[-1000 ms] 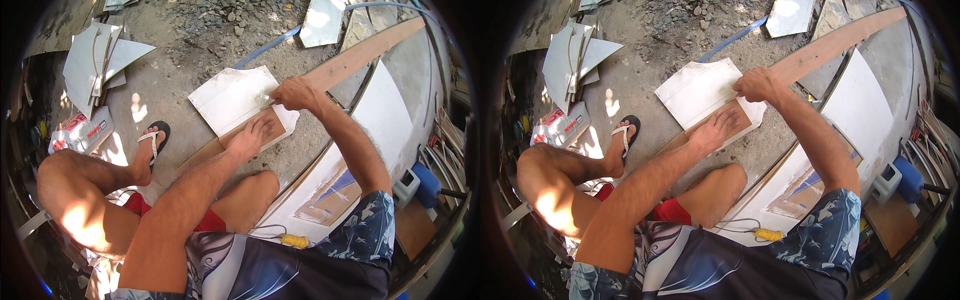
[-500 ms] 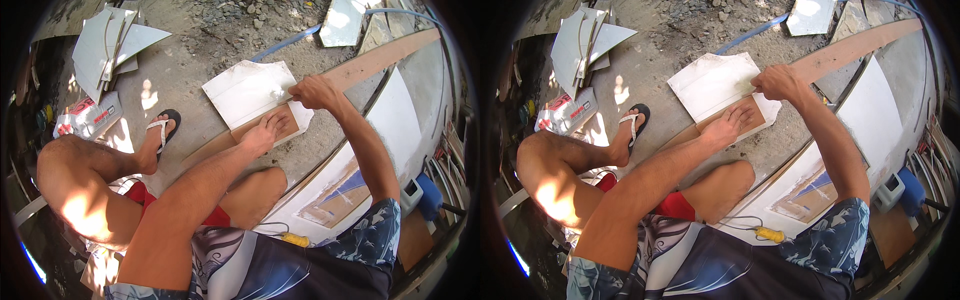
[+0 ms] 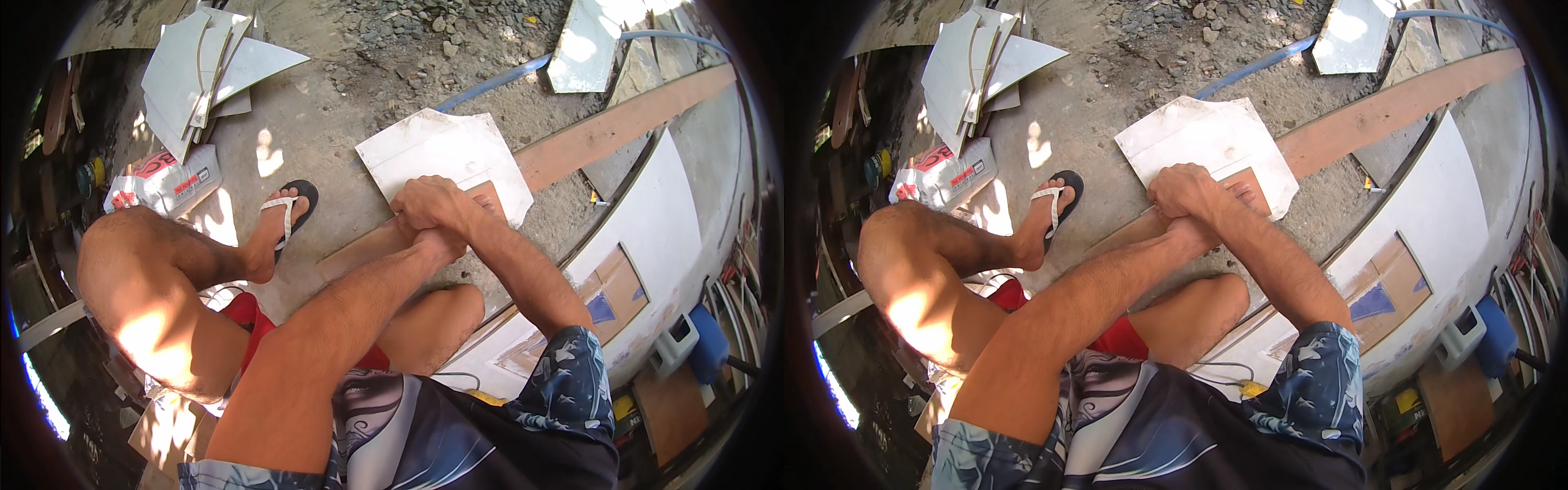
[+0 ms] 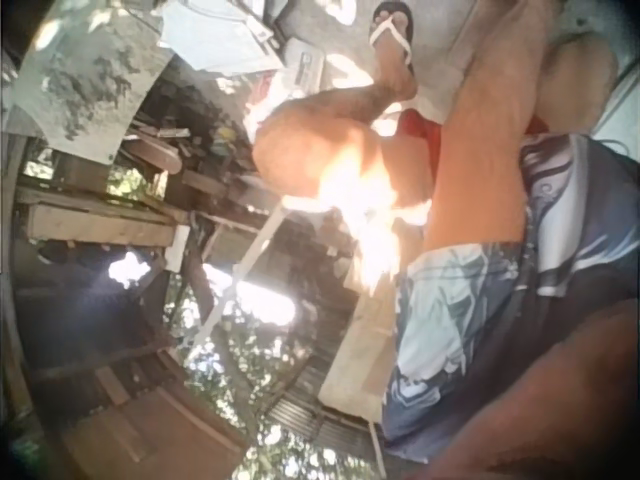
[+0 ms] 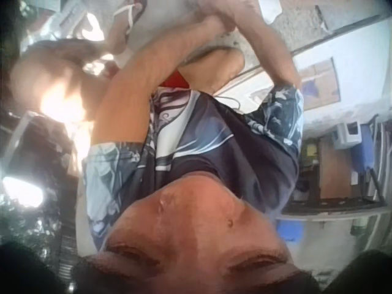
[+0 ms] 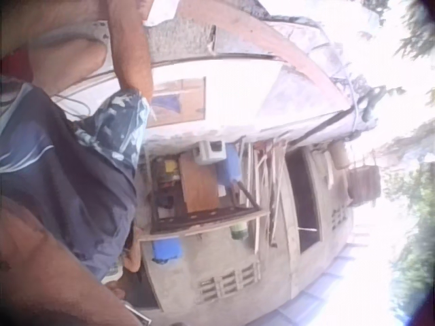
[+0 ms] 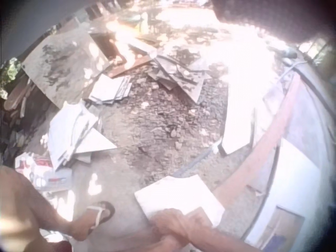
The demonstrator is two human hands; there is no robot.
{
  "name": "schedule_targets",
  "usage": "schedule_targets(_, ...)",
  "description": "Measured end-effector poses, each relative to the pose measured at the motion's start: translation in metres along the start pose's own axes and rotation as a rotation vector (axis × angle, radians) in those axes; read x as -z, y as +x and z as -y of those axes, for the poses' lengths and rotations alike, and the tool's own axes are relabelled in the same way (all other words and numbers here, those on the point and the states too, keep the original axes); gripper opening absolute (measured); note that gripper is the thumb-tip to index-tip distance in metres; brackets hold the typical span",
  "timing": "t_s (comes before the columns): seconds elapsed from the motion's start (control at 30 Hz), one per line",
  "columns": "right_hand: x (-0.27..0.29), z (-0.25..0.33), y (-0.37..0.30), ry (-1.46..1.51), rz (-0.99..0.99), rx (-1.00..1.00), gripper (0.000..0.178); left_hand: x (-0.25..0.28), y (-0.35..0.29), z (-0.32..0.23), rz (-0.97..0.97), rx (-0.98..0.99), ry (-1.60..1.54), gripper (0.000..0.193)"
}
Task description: The person sits on the ground and uses a handheld angle grinder to smooth the edges of a large white tile. They hold the tile steady with one hand while operating the tool with the other, moving along the edge to grind the surface.
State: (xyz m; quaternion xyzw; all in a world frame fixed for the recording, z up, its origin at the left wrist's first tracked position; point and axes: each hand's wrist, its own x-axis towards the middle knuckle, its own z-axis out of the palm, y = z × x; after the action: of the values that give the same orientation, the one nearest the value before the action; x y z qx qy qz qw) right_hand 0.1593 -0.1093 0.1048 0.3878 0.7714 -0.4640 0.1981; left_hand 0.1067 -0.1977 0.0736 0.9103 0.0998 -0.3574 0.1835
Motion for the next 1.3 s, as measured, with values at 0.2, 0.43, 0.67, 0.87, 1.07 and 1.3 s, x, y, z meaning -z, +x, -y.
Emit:
schedule_targets(0.2,0.017,-0.014,-0.006,-0.212,0.069,0.005,0.019,-0.004,-0.001,0.0,0.011,0.033,0.132,0.063)
schedule_targets(0.43,0.092,-0.111,-0.077,-0.406,0.085,-0.244,0.014,0.001,-0.016,0.003,-0.293,0.151,0.222,0.076)
schedule_targets(0.67,0.111,-0.137,-0.14,-0.346,-0.363,-0.345,0.011,-0.004,-0.017,0.001,-0.304,0.163,0.221,0.076)
schedule_targets(0.87,-0.128,-0.162,-0.185,0.612,-1.295,-0.989,0.028,-0.014,0.021,-0.008,-0.388,0.115,0.125,0.072)
schedule_targets(1.07,-0.246,-0.102,-0.168,0.592,-1.017,-1.261,0.026,-0.034,0.032,-0.006,-0.404,0.176,0.188,0.07)
schedule_targets(1.3,-0.193,0.051,-0.088,0.838,-1.308,-1.09,0.076,-0.017,0.022,0.007,-0.399,0.036,0.091,0.076)
